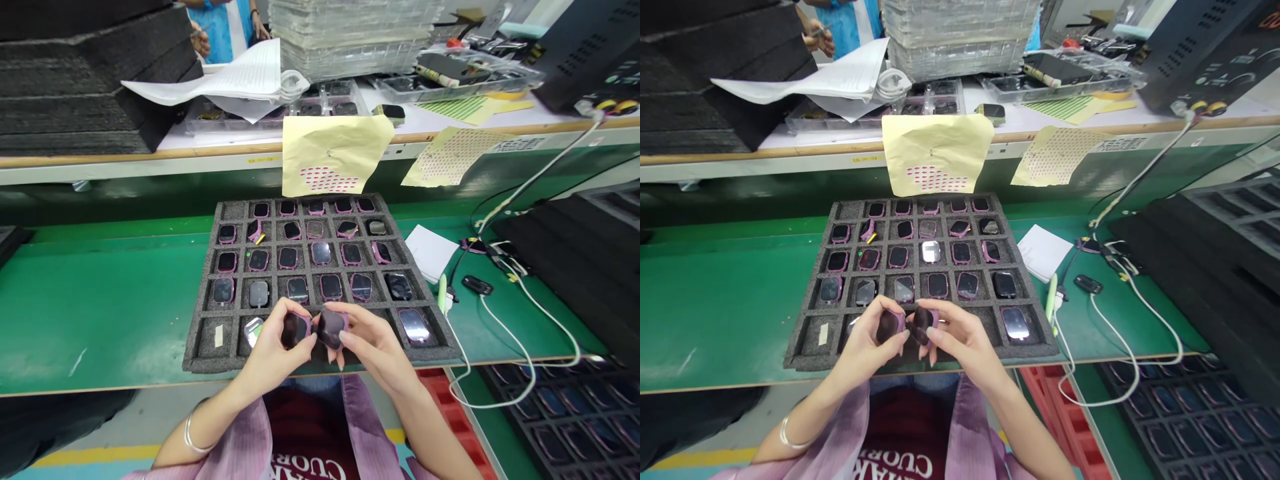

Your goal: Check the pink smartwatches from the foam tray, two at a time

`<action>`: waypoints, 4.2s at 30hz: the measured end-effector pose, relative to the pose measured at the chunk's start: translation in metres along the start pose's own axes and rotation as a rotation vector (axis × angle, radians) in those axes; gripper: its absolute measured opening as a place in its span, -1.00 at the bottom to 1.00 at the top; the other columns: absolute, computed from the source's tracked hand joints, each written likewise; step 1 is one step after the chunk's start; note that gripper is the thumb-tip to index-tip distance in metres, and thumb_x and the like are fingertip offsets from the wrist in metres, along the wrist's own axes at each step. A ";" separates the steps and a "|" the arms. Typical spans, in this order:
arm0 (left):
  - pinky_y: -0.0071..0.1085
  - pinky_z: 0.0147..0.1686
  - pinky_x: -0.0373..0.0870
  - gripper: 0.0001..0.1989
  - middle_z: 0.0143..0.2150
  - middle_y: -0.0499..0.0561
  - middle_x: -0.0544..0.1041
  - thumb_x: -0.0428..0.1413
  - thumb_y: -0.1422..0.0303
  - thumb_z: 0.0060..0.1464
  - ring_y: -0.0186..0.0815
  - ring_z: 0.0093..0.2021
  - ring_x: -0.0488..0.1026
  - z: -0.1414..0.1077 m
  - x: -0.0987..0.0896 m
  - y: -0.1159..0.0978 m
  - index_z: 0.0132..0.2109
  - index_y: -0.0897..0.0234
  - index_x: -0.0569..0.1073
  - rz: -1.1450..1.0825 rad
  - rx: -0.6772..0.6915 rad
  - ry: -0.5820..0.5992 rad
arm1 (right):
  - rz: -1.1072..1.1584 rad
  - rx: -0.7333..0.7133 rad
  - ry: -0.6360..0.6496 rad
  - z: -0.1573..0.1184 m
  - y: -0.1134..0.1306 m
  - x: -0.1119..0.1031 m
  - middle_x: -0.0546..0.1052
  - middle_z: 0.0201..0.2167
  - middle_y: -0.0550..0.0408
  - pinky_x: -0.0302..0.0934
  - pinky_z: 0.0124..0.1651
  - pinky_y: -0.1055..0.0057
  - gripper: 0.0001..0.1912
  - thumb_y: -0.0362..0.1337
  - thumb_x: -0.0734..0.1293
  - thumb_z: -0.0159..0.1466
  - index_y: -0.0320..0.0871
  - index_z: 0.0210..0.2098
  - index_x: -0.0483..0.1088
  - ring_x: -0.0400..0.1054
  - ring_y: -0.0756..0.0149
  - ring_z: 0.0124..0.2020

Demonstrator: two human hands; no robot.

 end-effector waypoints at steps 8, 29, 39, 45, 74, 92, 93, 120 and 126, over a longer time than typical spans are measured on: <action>-0.51 -0.47 0.19 -0.77 -0.33 -0.14 0.25 0.09 0.50 0.10 -0.49 -0.49 0.21 -0.003 0.002 0.000 -0.16 0.19 0.20 -0.032 0.020 0.020 | 0.074 -0.027 -0.015 0.000 -0.002 0.001 0.53 -0.19 0.01 0.39 -0.49 0.48 -0.60 -0.28 0.39 0.27 -0.02 0.11 0.40 0.44 0.37 -0.48; -0.54 -0.49 0.18 -0.80 -0.34 -0.14 0.23 0.07 0.50 0.09 -0.49 -0.50 0.17 -0.004 0.007 -0.003 -0.20 0.20 0.20 -0.051 0.034 0.017 | 0.019 0.000 -0.060 -0.002 -0.009 -0.001 0.51 -0.48 0.11 0.39 -0.48 0.40 -0.60 -0.29 0.42 0.23 -0.11 0.07 0.44 0.42 0.33 -0.56; -0.53 -0.54 0.15 -0.79 -0.33 -0.12 0.22 0.10 0.45 0.10 -0.51 -0.53 0.17 -0.006 0.001 -0.008 -0.18 0.20 0.19 -0.065 0.050 -0.024 | 0.002 -0.023 -0.078 -0.004 -0.008 -0.002 0.48 -0.48 0.12 0.37 -0.52 0.41 -0.60 -0.26 0.42 0.23 -0.08 0.07 0.44 0.41 0.31 -0.54; -0.53 -0.54 0.14 -0.78 -0.33 -0.11 0.25 0.13 0.38 0.10 -0.50 -0.54 0.16 -0.007 -0.002 -0.004 -0.20 0.20 0.20 -0.094 0.037 -0.048 | 0.010 -0.037 -0.109 -0.004 -0.005 -0.002 0.48 -0.47 0.11 0.37 -0.54 0.42 -0.58 -0.25 0.42 0.23 -0.11 0.07 0.44 0.39 0.33 -0.56; -0.50 -0.52 0.17 -0.76 -0.41 -0.13 0.27 0.17 0.36 0.04 -0.47 -0.55 0.18 -0.005 -0.005 -0.009 -0.25 0.21 0.21 -0.089 0.059 -0.091 | -0.007 -0.059 -0.122 -0.004 0.000 -0.004 0.49 -0.41 0.10 0.36 -0.54 0.44 -0.61 -0.30 0.41 0.25 -0.07 0.07 0.44 0.38 0.37 -0.57; -0.60 -0.64 0.11 -0.78 -0.39 -0.18 0.25 0.09 0.51 0.05 -0.58 -0.63 0.17 -0.011 -0.004 -0.020 -0.23 0.21 0.18 -0.132 0.102 -0.064 | -0.002 -0.057 -0.102 -0.004 0.002 -0.003 0.53 -0.36 0.07 0.38 -0.50 0.43 -0.60 -0.29 0.40 0.26 -0.05 0.09 0.43 0.40 0.35 -0.53; -0.60 -0.62 0.12 -0.78 -0.40 -0.18 0.24 0.10 0.51 0.05 -0.58 -0.62 0.17 -0.010 -0.005 -0.019 -0.23 0.21 0.18 -0.120 0.086 -0.065 | -0.001 -0.048 -0.087 -0.004 0.001 -0.002 0.53 -0.36 0.08 0.38 -0.49 0.44 -0.60 -0.30 0.39 0.26 -0.04 0.09 0.43 0.40 0.37 -0.52; -0.40 -0.26 0.45 -0.58 -0.07 0.05 0.46 -0.05 0.47 0.16 -0.30 -0.24 0.49 -0.012 -0.004 0.002 0.17 0.21 0.29 -0.287 -0.143 0.077 | -0.220 0.015 -0.179 -0.010 -0.005 -0.011 0.52 -0.21 0.08 0.16 -0.51 0.55 -0.57 -0.26 0.24 0.36 0.04 0.22 0.26 0.23 0.47 -0.53; -0.41 -0.29 0.48 -0.56 -0.06 0.06 0.46 -0.04 0.48 0.15 -0.26 -0.19 0.49 -0.011 -0.003 0.000 0.18 0.21 0.27 -0.275 -0.122 0.080 | -0.250 0.006 -0.174 -0.008 0.000 -0.006 0.52 -0.15 0.07 0.17 -0.51 0.55 -0.59 -0.26 0.26 0.36 0.07 0.20 0.28 0.26 0.48 -0.52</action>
Point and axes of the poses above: each hand's wrist, its own z-axis towards the middle knuckle, its own x-axis out of the palm, y = z × x, the point moved 9 cm from there along z, towards the middle knuckle
